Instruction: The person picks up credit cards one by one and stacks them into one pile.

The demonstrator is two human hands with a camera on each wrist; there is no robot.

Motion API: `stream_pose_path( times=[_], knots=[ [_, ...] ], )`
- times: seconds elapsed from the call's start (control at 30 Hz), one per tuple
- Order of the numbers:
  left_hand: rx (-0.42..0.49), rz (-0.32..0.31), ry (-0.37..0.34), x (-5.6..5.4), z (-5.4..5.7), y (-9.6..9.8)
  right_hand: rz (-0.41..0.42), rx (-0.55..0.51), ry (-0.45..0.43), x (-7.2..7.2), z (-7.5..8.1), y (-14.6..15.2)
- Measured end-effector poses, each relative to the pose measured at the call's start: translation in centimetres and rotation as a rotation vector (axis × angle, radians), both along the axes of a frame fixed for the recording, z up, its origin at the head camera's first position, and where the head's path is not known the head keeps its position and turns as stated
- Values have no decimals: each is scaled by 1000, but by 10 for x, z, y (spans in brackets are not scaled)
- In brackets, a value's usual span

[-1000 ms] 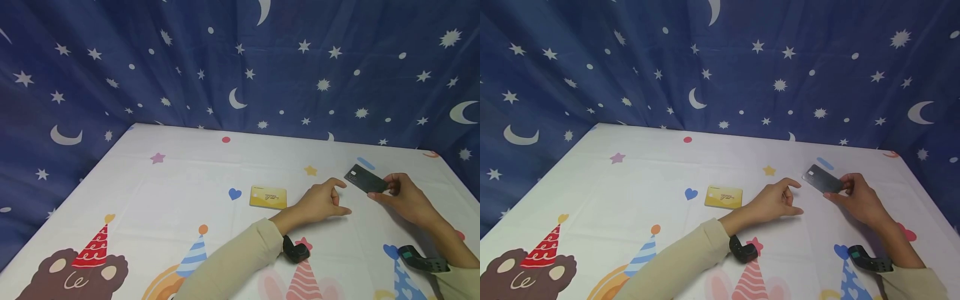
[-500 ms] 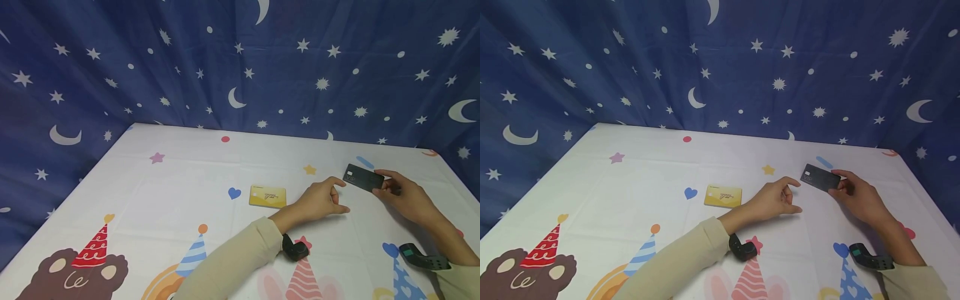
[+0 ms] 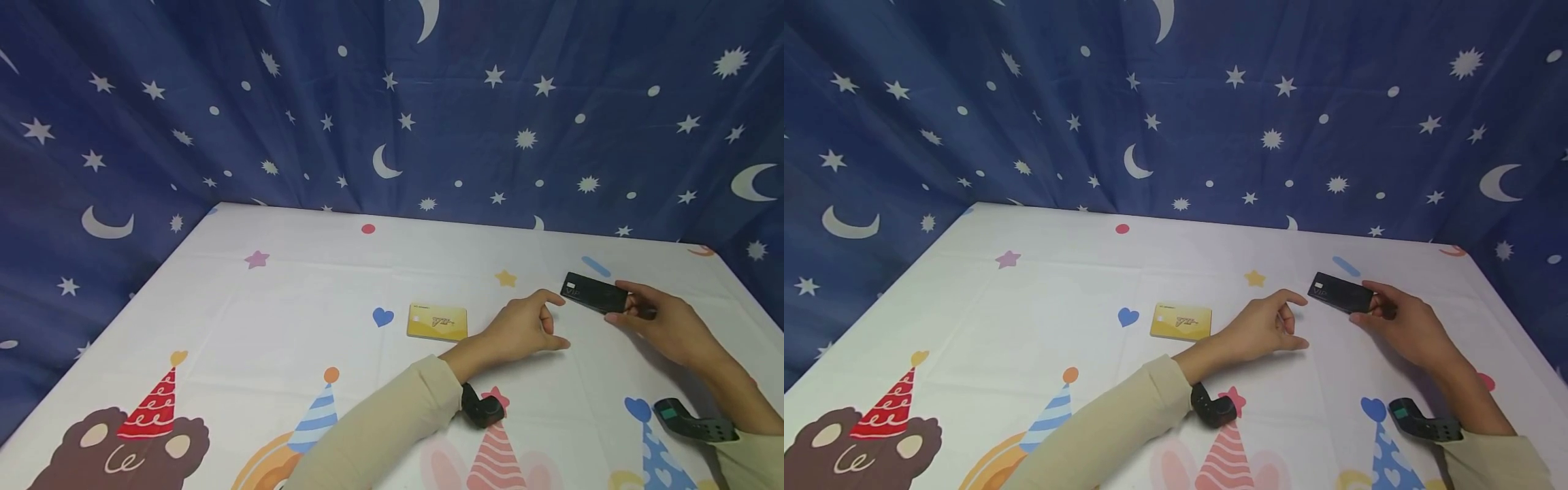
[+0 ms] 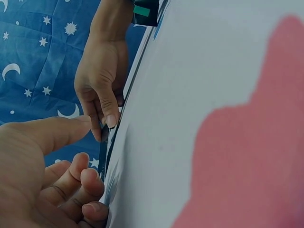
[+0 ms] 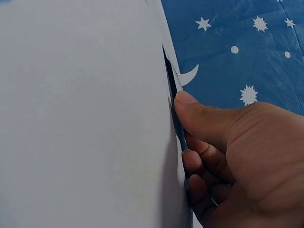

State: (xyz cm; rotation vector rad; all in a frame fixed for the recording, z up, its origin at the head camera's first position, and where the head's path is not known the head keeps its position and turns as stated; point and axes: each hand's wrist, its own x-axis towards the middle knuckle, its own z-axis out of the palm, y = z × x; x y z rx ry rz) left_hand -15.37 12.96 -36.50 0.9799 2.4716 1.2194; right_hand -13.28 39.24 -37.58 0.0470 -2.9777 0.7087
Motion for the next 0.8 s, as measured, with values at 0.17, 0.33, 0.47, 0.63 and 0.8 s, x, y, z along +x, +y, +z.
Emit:
stream_pose_path(
  times=[0.17, 0.33, 0.47, 0.63, 0.8],
  knots=[
    [8, -3, 2, 0, -2, 1, -18, -8, 2, 1, 2, 0],
    [11, 8, 3, -1, -3, 1, -30, -19, -26, 1, 4, 0],
    [3, 54, 10, -4, 1, 3, -22, -27, -62, 1, 7, 1],
    [-4, 117, 21, -9, 5, 7, 10, -47, -73, 1, 12, 2],
    [-12, 150, 15, -14, 6, 11, 56, -75, -76, 2, 16, 2]
  ],
)
